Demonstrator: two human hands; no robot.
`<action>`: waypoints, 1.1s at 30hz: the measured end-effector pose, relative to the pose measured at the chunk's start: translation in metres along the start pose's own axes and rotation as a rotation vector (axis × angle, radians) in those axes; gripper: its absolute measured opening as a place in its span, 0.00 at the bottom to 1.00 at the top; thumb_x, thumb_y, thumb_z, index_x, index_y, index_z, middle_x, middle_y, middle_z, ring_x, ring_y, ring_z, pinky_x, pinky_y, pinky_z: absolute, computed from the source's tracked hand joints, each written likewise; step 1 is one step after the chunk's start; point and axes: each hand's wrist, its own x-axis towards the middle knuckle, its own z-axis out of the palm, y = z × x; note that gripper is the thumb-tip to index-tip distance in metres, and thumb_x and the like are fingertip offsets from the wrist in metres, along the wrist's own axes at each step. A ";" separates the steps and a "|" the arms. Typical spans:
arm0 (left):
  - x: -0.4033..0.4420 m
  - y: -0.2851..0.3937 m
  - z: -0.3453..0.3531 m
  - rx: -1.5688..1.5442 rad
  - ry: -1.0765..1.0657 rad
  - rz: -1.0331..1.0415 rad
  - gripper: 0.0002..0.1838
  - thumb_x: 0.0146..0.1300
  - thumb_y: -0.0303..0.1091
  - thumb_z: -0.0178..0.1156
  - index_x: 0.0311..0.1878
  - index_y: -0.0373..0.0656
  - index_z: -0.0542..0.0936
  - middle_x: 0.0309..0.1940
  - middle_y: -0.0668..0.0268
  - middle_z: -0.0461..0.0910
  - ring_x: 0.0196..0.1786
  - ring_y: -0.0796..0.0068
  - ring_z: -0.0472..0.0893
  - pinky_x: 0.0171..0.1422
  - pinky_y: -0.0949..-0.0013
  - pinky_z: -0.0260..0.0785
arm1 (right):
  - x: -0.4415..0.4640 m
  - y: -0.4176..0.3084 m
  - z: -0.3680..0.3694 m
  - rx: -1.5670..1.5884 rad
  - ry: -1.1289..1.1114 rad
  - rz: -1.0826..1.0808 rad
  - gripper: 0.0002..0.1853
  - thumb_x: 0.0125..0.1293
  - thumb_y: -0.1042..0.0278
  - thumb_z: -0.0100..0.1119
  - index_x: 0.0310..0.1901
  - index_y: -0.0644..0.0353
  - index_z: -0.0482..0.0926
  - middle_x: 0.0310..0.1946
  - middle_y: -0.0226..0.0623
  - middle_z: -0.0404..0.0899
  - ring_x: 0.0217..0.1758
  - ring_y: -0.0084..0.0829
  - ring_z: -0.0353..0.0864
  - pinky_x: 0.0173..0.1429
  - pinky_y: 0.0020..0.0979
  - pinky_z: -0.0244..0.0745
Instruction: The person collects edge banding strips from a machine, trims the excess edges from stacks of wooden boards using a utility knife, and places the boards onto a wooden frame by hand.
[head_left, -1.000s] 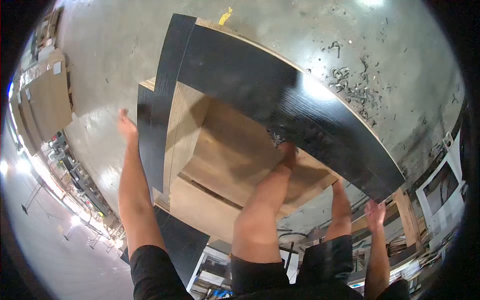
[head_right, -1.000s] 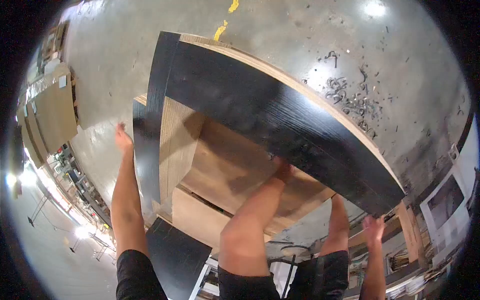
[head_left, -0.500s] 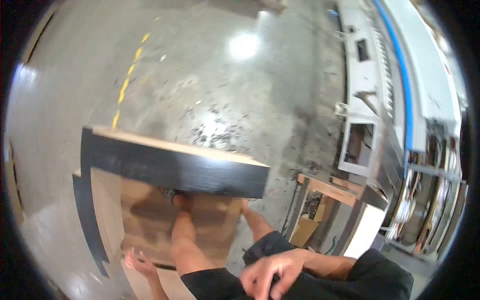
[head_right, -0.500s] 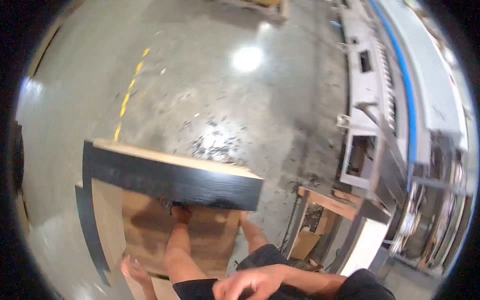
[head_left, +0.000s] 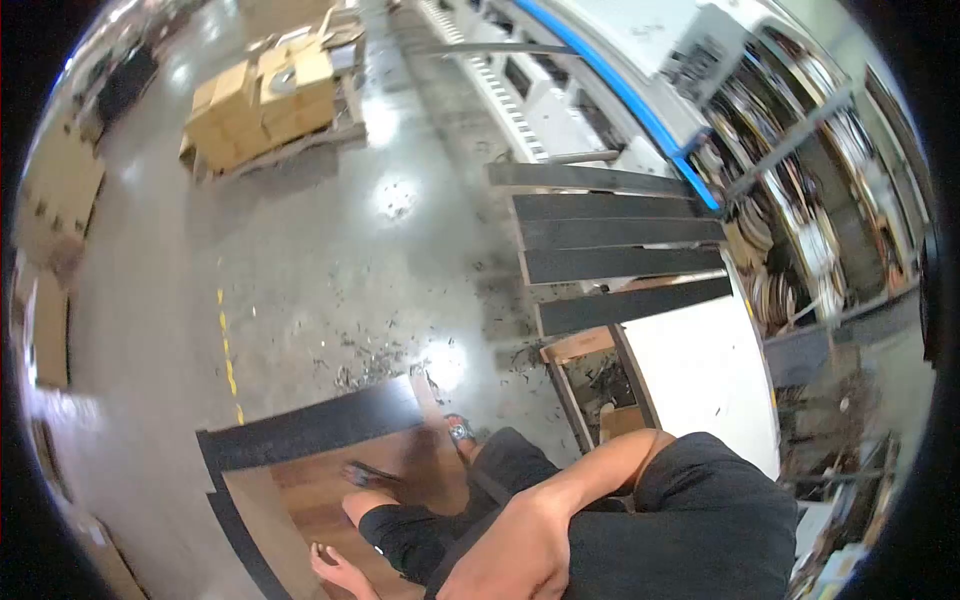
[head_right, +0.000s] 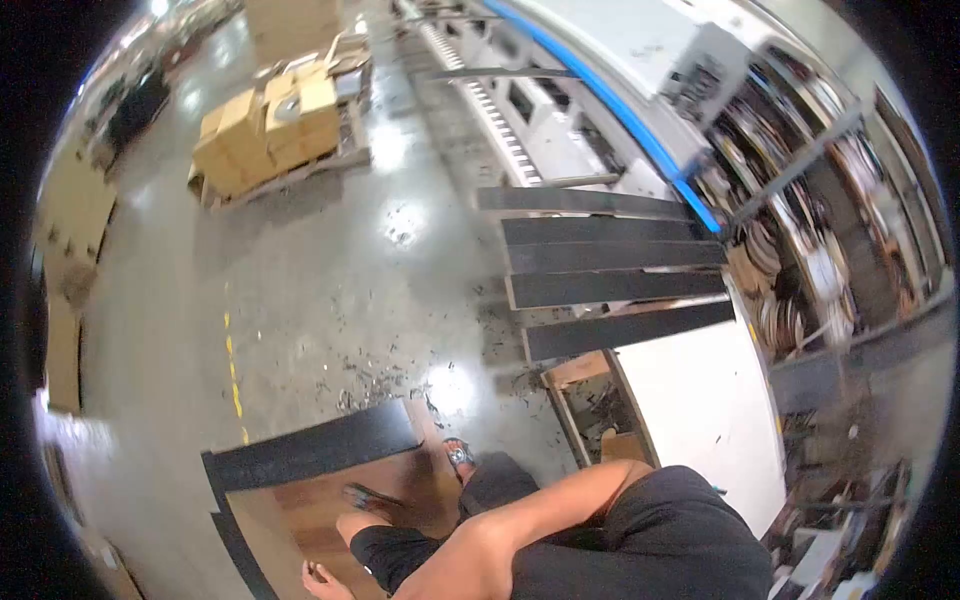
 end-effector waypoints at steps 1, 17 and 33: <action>0.004 0.022 -0.006 -0.028 0.029 0.084 0.22 0.82 0.45 0.65 0.63 0.34 0.84 0.58 0.45 0.86 0.59 0.42 0.84 0.67 0.48 0.77 | 0.001 -0.016 0.014 -0.096 -0.036 0.004 0.12 0.84 0.66 0.57 0.54 0.64 0.87 0.57 0.56 0.78 0.54 0.57 0.78 0.56 0.53 0.74; -0.099 0.103 0.033 -0.393 -0.263 0.154 0.19 0.77 0.41 0.70 0.62 0.39 0.87 0.56 0.51 0.88 0.58 0.56 0.87 0.67 0.57 0.79 | -0.030 -0.110 0.228 -0.783 0.776 -0.065 0.22 0.78 0.49 0.63 0.26 0.47 0.68 0.40 0.31 0.71 0.47 0.32 0.72 0.63 0.41 0.67; -0.388 0.051 0.091 -0.874 -0.600 -0.346 0.20 0.82 0.42 0.64 0.65 0.36 0.83 0.56 0.55 0.87 0.59 0.63 0.85 0.69 0.60 0.77 | -0.049 -0.010 0.332 -0.558 0.913 -0.696 0.07 0.62 0.66 0.69 0.31 0.57 0.81 0.31 0.26 0.77 0.27 0.18 0.73 0.27 0.22 0.64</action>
